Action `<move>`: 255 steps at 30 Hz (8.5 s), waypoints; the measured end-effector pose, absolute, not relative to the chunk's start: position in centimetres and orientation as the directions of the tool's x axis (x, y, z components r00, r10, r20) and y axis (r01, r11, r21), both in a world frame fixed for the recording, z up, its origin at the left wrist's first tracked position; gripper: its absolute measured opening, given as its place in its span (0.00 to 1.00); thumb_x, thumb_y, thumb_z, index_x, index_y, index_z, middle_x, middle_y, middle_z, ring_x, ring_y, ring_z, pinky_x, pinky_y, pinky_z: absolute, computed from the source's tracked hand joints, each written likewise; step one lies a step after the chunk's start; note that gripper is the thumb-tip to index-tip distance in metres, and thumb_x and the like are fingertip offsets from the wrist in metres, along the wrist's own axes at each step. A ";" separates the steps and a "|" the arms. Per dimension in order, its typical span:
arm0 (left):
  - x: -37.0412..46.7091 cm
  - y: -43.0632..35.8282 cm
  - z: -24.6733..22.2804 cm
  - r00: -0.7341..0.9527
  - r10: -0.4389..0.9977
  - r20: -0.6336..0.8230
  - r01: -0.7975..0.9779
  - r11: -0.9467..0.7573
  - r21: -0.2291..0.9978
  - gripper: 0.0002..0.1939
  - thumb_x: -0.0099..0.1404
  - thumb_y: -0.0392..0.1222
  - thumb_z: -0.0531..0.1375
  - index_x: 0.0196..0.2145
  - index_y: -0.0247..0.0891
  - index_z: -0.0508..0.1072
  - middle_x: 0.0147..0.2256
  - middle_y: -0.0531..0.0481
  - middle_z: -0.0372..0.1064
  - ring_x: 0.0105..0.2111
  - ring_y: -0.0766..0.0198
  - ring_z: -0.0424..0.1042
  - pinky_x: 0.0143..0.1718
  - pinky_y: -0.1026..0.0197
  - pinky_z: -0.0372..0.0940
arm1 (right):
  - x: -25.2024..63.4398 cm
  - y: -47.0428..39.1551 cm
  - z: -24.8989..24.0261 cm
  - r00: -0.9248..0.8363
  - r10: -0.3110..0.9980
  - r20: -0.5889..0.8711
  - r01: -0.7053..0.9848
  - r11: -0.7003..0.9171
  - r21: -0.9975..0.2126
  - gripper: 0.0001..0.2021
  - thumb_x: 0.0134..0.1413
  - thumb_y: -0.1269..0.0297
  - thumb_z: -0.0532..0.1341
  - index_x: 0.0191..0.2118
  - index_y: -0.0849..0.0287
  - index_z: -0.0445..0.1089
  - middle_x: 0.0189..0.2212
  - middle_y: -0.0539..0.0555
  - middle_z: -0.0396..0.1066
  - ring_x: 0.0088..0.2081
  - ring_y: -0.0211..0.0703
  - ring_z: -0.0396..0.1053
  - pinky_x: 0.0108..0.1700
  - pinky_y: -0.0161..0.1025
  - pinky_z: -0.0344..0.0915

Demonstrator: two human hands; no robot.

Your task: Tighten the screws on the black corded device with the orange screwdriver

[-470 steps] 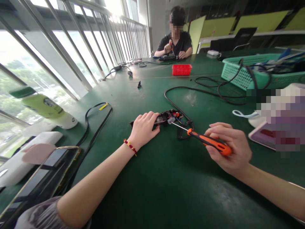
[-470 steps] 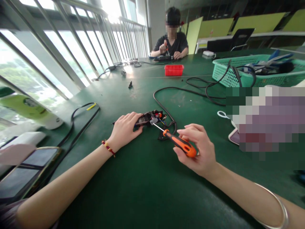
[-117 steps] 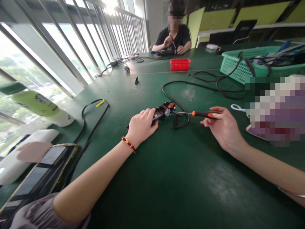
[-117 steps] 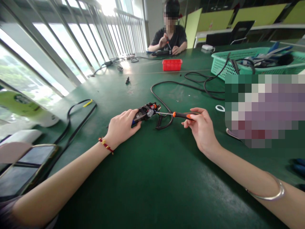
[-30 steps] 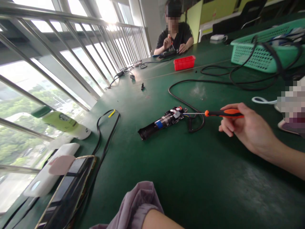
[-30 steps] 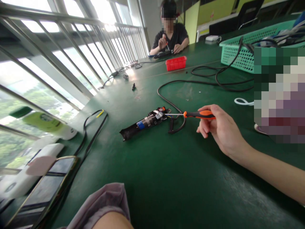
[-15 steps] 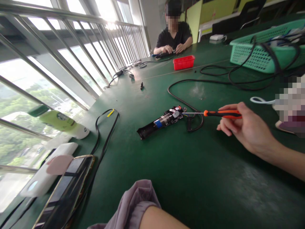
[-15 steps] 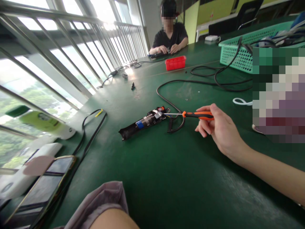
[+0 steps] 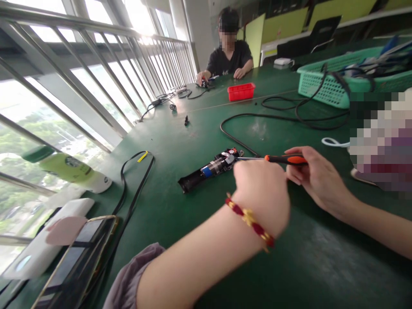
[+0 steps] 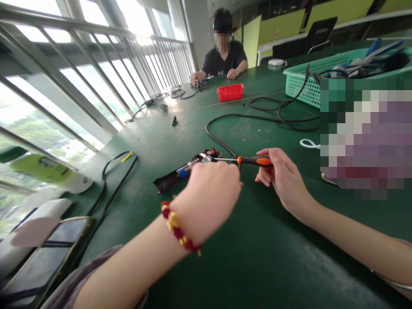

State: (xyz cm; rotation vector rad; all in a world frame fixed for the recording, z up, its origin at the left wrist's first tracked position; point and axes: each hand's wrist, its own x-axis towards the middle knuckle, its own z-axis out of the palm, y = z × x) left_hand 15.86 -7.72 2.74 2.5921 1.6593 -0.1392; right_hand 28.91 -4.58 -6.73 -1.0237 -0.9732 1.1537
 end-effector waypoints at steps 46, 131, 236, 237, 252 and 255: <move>7.0 1.3 -3.2 0.373 0.922 0.102 0.926 -0.363 -0.106 0.24 0.59 0.61 0.50 0.43 0.39 0.60 0.33 0.46 0.71 0.33 0.54 0.72 0.30 0.62 0.60 | 29.8 -4.0 -7.6 0.212 0.956 0.202 -0.095 0.225 -0.970 0.08 0.48 0.65 0.61 0.37 0.55 0.65 0.18 0.44 0.68 0.21 0.37 0.67 0.30 0.38 0.66; 6.2 2.0 -3.3 0.419 0.905 0.072 0.907 -0.413 -0.081 0.21 0.63 0.59 0.45 0.43 0.40 0.58 0.33 0.46 0.71 0.32 0.53 0.72 0.28 0.61 0.59 | 29.9 -4.1 -8.0 0.200 0.916 0.348 -0.077 0.368 -0.926 0.06 0.51 0.68 0.56 0.37 0.57 0.66 0.24 0.46 0.69 0.25 0.37 0.68 0.33 0.38 0.61; -8.0 -0.2 3.0 -0.508 0.862 0.002 0.844 0.498 -0.202 0.16 0.52 0.40 0.59 0.39 0.33 0.69 0.43 0.38 0.70 0.42 0.50 0.69 0.34 0.58 0.64 | 29.8 -4.4 -7.7 -0.050 0.992 0.114 -0.216 0.101 -0.971 0.05 0.53 0.66 0.55 0.32 0.60 0.67 0.18 0.49 0.66 0.19 0.35 0.62 0.19 0.32 0.59; -8.2 -0.1 2.7 -0.503 0.864 -0.019 0.849 0.490 -0.197 0.16 0.50 0.40 0.60 0.38 0.33 0.69 0.42 0.38 0.70 0.41 0.51 0.70 0.33 0.60 0.64 | 29.8 -4.4 -7.7 -0.056 0.992 0.112 -0.215 0.098 -0.972 0.05 0.54 0.66 0.55 0.32 0.60 0.67 0.18 0.49 0.66 0.19 0.35 0.62 0.19 0.32 0.60; -5.3 -0.2 3.9 -0.454 0.880 0.138 0.868 0.472 -0.154 0.19 0.50 0.43 0.60 0.41 0.35 0.70 0.44 0.34 0.69 0.44 0.43 0.69 0.38 0.49 0.66 | 29.8 -4.4 -7.6 -0.054 0.992 0.110 -0.221 0.096 -0.971 0.05 0.53 0.65 0.56 0.32 0.59 0.67 0.18 0.48 0.66 0.19 0.35 0.62 0.19 0.32 0.59; -3.0 -0.9 5.0 -0.388 0.907 0.164 0.894 0.413 -0.174 0.19 0.51 0.43 0.59 0.41 0.36 0.70 0.43 0.36 0.70 0.43 0.44 0.69 0.38 0.50 0.66 | 29.7 -4.3 -7.8 -0.009 0.988 0.152 -0.225 0.146 -0.963 0.05 0.54 0.64 0.56 0.33 0.58 0.67 0.18 0.48 0.66 0.19 0.35 0.63 0.20 0.33 0.60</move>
